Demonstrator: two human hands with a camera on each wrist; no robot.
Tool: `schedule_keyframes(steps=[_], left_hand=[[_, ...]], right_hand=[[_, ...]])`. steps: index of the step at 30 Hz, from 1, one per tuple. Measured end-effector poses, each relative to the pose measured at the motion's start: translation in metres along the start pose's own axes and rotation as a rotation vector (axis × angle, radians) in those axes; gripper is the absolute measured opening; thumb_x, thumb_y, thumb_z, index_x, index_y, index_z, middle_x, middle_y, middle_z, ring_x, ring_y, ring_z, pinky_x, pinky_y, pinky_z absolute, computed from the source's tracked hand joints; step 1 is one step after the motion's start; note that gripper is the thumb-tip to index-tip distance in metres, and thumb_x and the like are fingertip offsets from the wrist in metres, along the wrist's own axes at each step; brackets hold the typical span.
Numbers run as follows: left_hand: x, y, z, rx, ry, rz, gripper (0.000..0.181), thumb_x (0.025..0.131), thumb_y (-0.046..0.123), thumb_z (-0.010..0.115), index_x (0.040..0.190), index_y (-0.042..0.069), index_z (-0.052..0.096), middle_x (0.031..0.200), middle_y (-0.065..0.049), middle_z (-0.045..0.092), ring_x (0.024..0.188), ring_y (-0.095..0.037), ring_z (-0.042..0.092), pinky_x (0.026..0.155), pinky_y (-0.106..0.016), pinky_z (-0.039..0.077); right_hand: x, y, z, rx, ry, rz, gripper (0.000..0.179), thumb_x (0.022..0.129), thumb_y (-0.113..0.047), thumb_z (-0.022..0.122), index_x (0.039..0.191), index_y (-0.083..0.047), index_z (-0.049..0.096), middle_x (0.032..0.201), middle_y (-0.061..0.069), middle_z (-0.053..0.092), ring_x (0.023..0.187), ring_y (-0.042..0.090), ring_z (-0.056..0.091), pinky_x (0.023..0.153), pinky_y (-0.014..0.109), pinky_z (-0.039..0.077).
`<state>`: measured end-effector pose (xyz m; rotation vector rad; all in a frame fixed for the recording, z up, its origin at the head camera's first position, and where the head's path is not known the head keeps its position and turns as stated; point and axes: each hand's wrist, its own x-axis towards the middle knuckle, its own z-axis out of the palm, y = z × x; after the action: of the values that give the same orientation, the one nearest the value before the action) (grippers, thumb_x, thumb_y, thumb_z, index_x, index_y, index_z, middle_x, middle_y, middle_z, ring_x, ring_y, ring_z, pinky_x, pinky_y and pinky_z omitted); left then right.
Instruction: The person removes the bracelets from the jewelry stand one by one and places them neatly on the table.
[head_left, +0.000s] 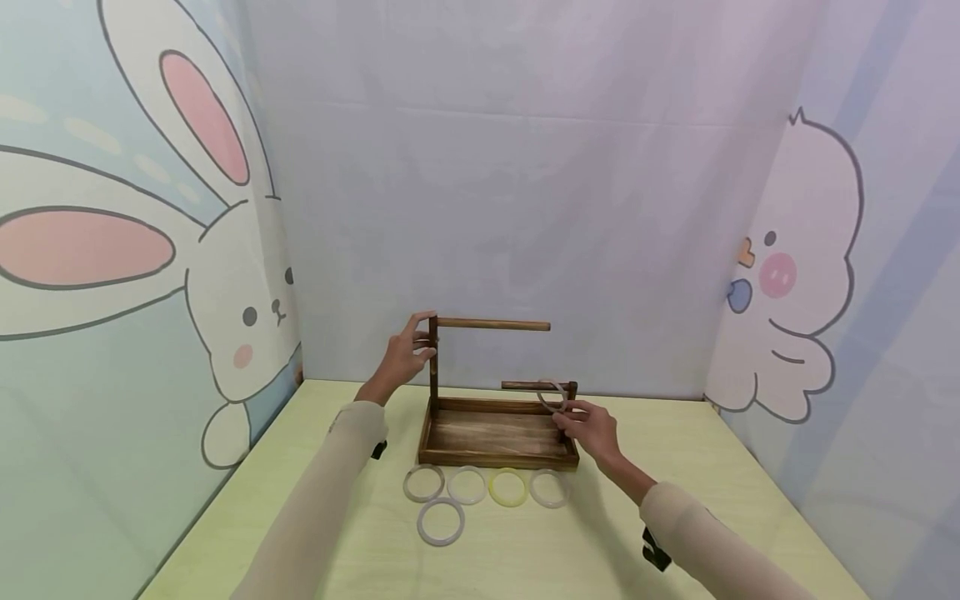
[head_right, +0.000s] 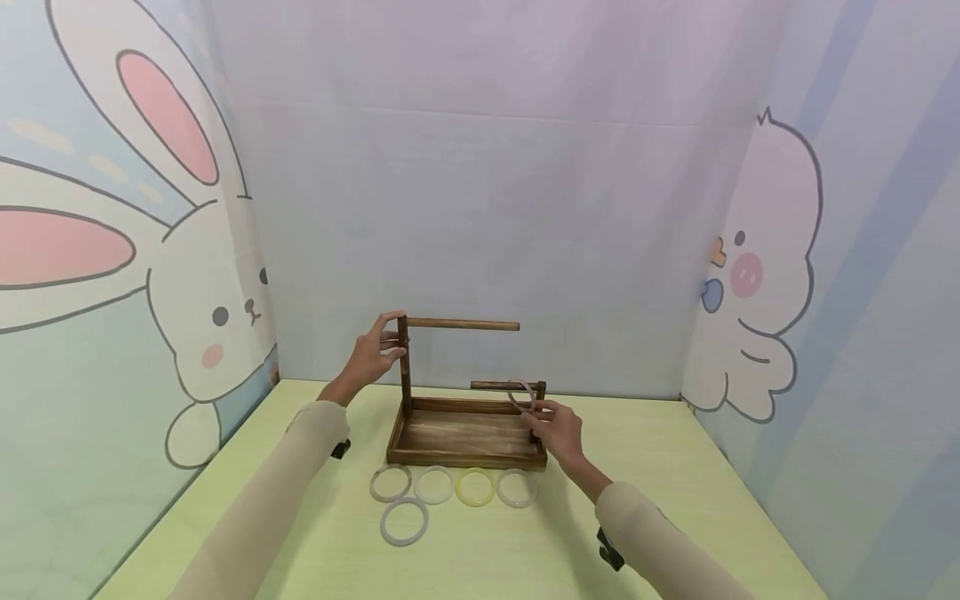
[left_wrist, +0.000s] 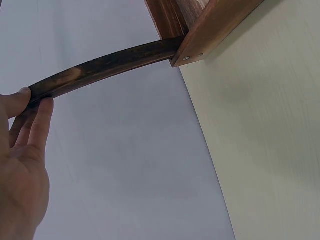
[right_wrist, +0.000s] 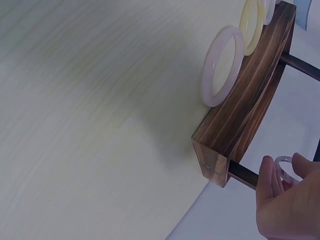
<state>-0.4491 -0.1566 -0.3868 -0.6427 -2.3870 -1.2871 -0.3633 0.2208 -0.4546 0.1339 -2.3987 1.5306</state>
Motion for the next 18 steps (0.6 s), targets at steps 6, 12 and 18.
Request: schedule_keyframes(steps=[6, 12, 18], left_hand=[[0.0, -0.002, -0.001, -0.002, 0.004, 0.009, 0.075, 0.098, -0.006, 0.068, 0.157, 0.028, 0.036, 0.13, -0.025, 0.067, 0.123, -0.037, 0.066, 0.1, -0.05, 0.057], [0.001, -0.004, 0.0, -0.001, 0.013, 0.027, 0.074, 0.097, -0.007, 0.068, 0.157, 0.022, 0.037, 0.129, -0.026, 0.068, 0.121, -0.038, 0.067, 0.099, -0.051, 0.057], [0.001, -0.005, -0.001, 0.003, 0.018, 0.033, 0.074, 0.097, -0.007, 0.068, 0.157, 0.022, 0.038, 0.128, -0.026, 0.068, 0.121, -0.038, 0.067, 0.099, -0.051, 0.057]], right_hand=[[0.0, -0.002, 0.004, 0.001, 0.016, -0.006, 0.028, 0.092, -0.004, 0.078, 0.115, 0.011, 0.072, 0.1, 0.025, 0.076, 0.085, 0.031, 0.078, 0.064, 0.025, 0.063], [0.003, -0.002, 0.01, 0.008, 0.029, -0.016, 0.021, 0.095, -0.003, 0.075, 0.112, 0.009, 0.074, 0.097, 0.023, 0.077, 0.085, 0.028, 0.078, 0.069, 0.033, 0.065], [0.004, -0.002, 0.014, 0.073, 0.02, 0.007, 0.021, 0.096, 0.001, 0.072, 0.114, 0.012, 0.072, 0.097, 0.027, 0.076, 0.085, 0.034, 0.078, 0.077, 0.048, 0.064]])
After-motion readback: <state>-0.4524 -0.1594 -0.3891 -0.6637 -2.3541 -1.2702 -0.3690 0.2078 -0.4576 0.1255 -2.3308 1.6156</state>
